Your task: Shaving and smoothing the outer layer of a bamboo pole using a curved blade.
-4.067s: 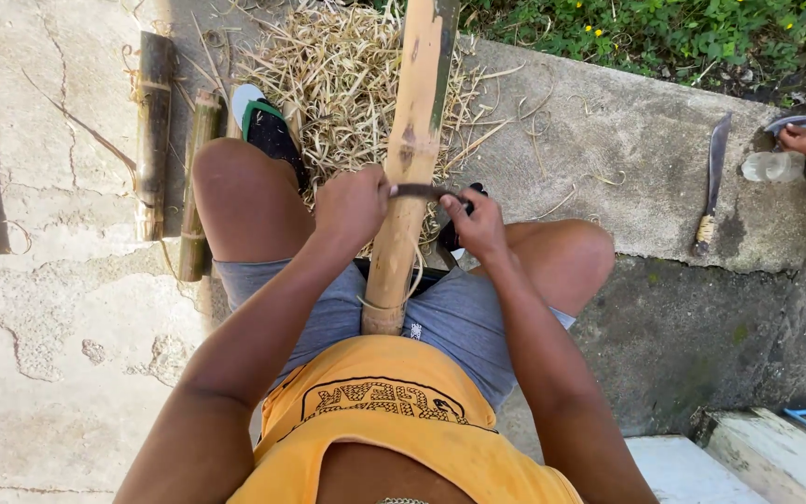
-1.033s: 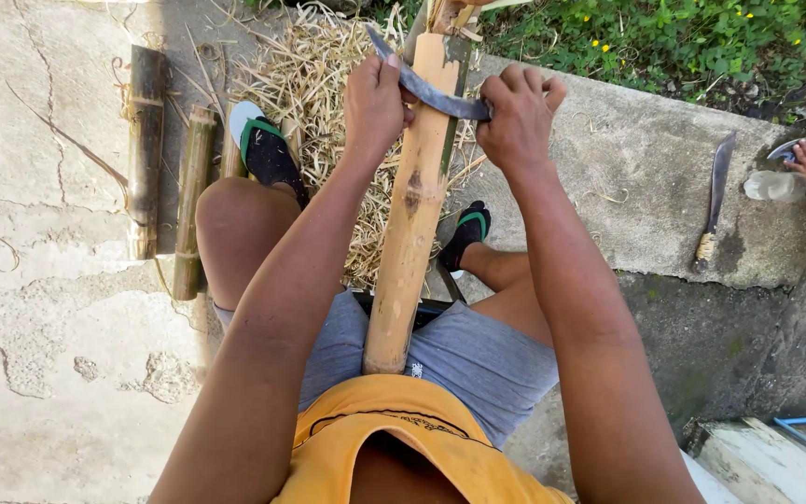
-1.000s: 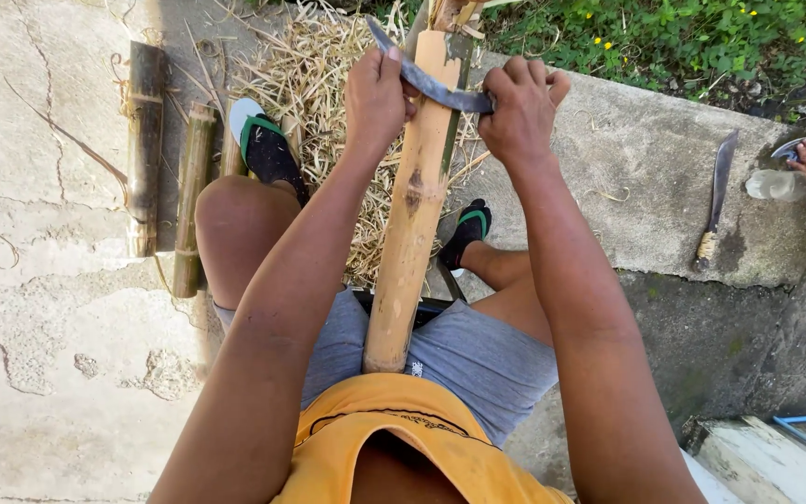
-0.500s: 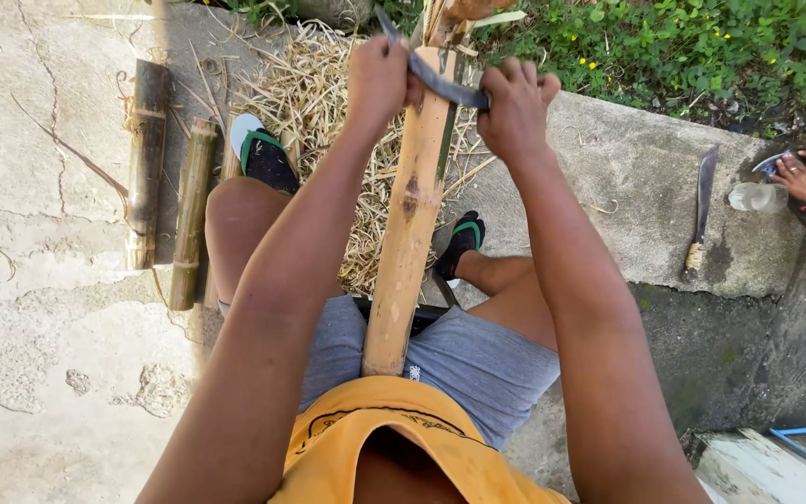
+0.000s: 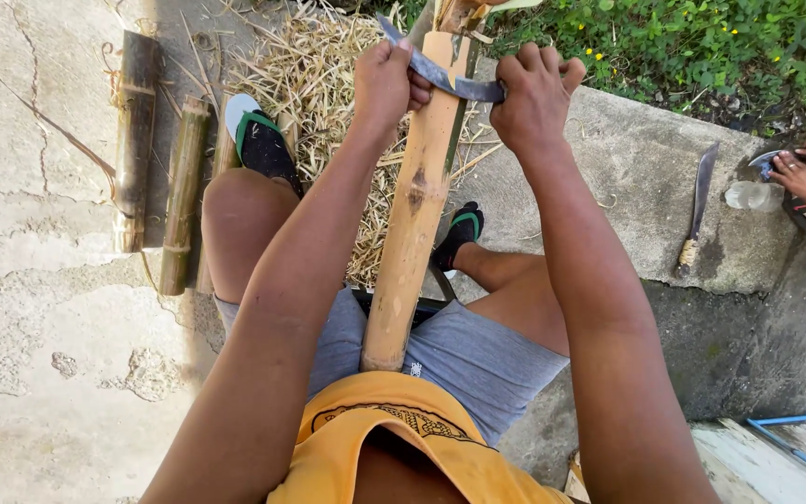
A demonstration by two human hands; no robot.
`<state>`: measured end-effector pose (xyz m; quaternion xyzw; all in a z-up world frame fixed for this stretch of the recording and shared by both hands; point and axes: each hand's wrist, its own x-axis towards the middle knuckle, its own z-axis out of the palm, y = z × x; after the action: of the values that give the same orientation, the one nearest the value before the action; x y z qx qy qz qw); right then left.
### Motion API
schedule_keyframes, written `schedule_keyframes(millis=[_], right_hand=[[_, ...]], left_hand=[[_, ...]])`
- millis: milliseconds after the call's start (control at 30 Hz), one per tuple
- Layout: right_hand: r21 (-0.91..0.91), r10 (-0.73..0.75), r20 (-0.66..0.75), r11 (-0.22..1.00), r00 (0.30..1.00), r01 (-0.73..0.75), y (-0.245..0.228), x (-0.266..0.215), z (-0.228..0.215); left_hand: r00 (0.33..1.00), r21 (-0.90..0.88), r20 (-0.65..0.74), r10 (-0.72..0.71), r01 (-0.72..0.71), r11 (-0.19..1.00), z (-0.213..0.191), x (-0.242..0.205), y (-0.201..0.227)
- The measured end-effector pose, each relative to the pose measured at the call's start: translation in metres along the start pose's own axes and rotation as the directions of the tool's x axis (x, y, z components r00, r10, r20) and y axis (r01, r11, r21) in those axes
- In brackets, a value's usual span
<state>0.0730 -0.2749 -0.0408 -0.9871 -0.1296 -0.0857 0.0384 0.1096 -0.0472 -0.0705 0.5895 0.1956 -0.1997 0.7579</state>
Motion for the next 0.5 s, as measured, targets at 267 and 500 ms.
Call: schedule_keyframes(millis=[267,500], right_hand=[[0.012,-0.002,-0.142,1.0,0.99,0.004,0.012,0.028,0.013],[0.027,0.016,0.18,0.999,0.984,-0.021,-0.011,-0.015,-0.038]], left_hand=[[0.999,0.052,-0.022,0.03,-0.029,0.998,0.011,0.04,0.03],[0.993,0.003,0.018,-0.117,0.117,0.993,-0.005,-0.044,0.012]])
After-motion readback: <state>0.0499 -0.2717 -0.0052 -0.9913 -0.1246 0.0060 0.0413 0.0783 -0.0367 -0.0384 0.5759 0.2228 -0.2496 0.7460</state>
